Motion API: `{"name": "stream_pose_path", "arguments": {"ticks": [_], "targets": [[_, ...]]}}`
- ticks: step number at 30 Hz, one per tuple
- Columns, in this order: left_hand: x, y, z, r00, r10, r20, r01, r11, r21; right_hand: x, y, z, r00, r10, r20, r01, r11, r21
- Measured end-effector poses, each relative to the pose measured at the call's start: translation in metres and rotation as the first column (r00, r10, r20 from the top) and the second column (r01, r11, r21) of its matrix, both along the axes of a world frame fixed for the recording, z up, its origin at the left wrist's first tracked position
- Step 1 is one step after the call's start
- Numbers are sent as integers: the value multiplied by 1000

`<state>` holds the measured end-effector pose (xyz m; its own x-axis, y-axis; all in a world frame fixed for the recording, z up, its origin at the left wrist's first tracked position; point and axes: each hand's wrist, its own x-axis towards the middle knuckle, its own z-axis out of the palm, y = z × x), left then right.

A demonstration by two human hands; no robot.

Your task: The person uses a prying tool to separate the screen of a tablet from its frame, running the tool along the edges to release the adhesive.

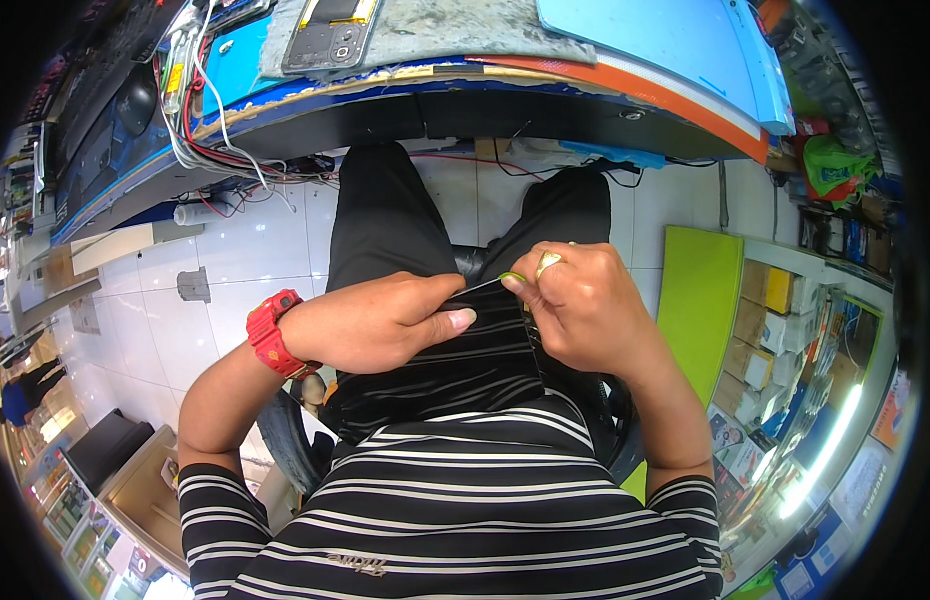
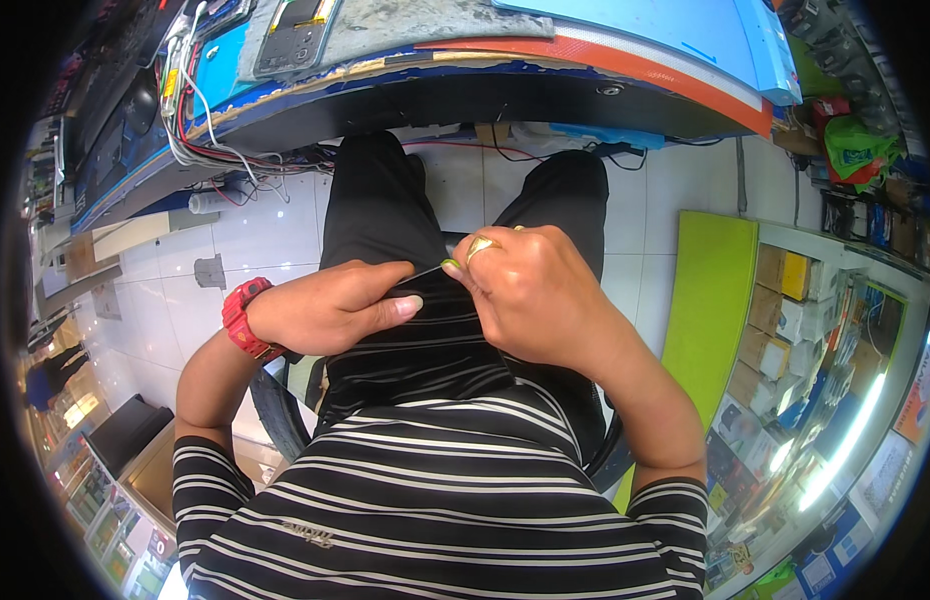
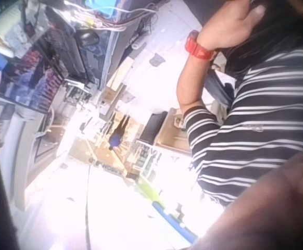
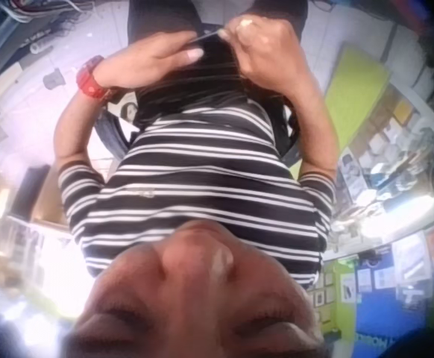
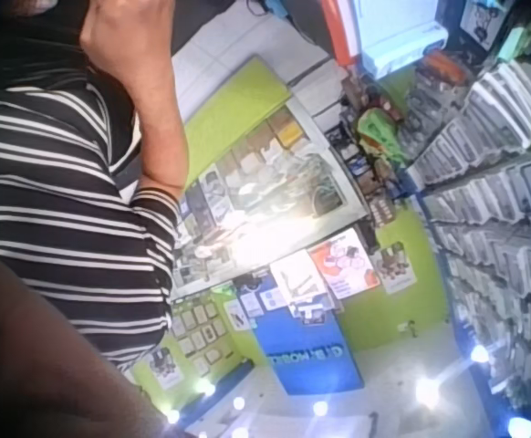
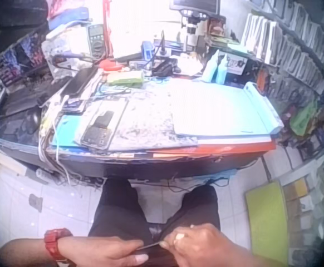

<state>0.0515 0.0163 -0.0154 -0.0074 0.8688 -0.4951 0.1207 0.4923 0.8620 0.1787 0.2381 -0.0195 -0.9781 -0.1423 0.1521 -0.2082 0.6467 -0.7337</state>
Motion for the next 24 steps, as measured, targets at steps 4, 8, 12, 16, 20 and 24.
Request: {"name": "stream_pose_path", "arguments": {"ticks": [4, 8, 12, 16, 20, 24], "targets": [[0, 0, -3, 1000, -17, -11, 17, 1000, -7, -5, 5, 4, 994, 52, 93, -49, 998, -38], [-1, 2, -5, 999, -29, 18, 29, 999, 17, -9, 11, 5, 990, 88, 107, -83, 995, -51], [-3, 2, -12, 999, -38, 31, 37, 999, 18, -13, 18, 13, 953, 116, 281, -98, 992, -79], [-7, 4, -11, 998, -38, 54, 37, 999, 28, -16, 25, 17, 929, 183, 322, -159, 982, -101], [-9, 4, -9, 997, -49, 58, 49, 999, -2, -17, 23, 23, 909, 166, 382, -174, 985, -16], [-8, 5, -10, 997, -48, 55, 47, 999, 27, -15, 21, 19, 928, 178, 328, -206, 977, 50]]}}
